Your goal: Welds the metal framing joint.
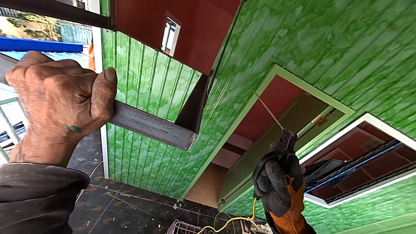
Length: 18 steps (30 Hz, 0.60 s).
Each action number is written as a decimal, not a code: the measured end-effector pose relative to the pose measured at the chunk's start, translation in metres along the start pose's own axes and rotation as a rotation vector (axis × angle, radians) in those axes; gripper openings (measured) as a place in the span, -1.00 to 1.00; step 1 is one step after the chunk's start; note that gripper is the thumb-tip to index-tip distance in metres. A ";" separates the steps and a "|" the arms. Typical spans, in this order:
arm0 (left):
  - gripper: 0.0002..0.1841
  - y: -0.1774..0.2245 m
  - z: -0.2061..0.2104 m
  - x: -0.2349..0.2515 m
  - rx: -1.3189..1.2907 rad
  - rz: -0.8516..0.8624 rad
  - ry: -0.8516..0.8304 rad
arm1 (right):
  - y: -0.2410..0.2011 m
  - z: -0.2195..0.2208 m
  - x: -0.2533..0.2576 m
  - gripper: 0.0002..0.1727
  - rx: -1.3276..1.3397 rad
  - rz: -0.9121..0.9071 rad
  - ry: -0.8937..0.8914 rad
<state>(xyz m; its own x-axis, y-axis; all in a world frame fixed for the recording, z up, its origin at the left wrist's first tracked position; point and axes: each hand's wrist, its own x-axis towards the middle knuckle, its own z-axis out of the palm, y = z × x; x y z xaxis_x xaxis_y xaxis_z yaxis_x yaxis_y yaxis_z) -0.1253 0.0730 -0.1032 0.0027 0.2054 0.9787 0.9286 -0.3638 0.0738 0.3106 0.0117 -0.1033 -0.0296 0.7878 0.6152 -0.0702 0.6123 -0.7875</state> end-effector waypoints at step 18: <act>-0.40 0.025 -0.013 0.007 0.090 0.113 0.107 | -0.014 0.024 0.056 -0.66 -0.061 -0.327 -0.186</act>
<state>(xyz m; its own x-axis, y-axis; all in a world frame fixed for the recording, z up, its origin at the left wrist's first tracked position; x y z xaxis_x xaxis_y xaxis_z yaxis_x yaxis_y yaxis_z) -0.1069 0.0540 -0.0922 0.0738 0.0685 0.9949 0.9541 -0.2951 -0.0505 0.2857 0.0452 -0.0570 -0.1965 0.5279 0.8262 -0.0469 0.8367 -0.5457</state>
